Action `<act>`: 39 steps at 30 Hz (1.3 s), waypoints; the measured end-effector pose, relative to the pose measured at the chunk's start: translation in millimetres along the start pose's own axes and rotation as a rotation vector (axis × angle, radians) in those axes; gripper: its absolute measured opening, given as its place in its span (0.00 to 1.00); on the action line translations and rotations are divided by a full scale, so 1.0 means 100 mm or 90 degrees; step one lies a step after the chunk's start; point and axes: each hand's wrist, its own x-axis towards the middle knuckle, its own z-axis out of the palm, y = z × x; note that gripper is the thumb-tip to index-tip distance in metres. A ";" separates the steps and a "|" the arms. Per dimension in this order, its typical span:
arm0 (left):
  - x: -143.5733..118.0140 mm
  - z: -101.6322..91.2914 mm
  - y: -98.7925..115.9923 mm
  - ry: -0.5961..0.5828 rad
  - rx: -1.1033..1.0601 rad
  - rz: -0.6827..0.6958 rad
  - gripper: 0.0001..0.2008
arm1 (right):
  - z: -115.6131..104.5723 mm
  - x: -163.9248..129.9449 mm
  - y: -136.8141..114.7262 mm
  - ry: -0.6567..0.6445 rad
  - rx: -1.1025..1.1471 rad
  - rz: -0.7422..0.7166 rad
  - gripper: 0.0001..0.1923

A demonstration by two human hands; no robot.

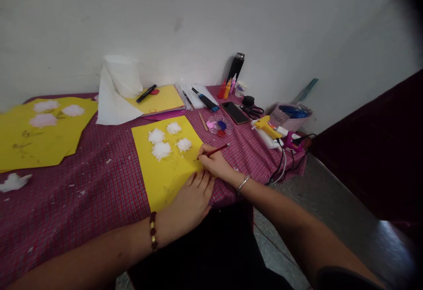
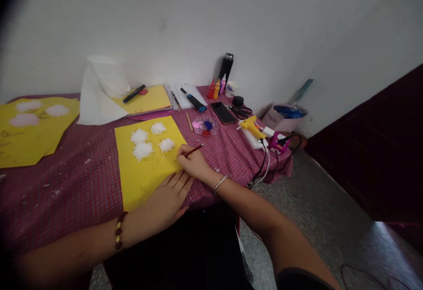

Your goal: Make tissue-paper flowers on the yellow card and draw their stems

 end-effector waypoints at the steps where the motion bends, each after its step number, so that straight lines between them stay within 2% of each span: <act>1: 0.00 0.00 0.00 0.007 0.002 0.001 0.32 | 0.00 0.00 0.00 0.000 -0.003 -0.001 0.03; 10: -0.01 0.03 -0.01 0.041 0.007 0.009 0.30 | 0.01 0.02 0.06 0.000 -0.032 -0.003 0.04; 25: -0.01 -0.01 -0.01 0.011 -0.005 0.001 0.32 | 0.01 0.01 0.02 0.011 -0.018 0.009 0.03; 39: -0.01 -0.01 -0.01 0.014 -0.006 0.001 0.33 | 0.01 0.00 0.05 0.004 0.008 0.020 0.03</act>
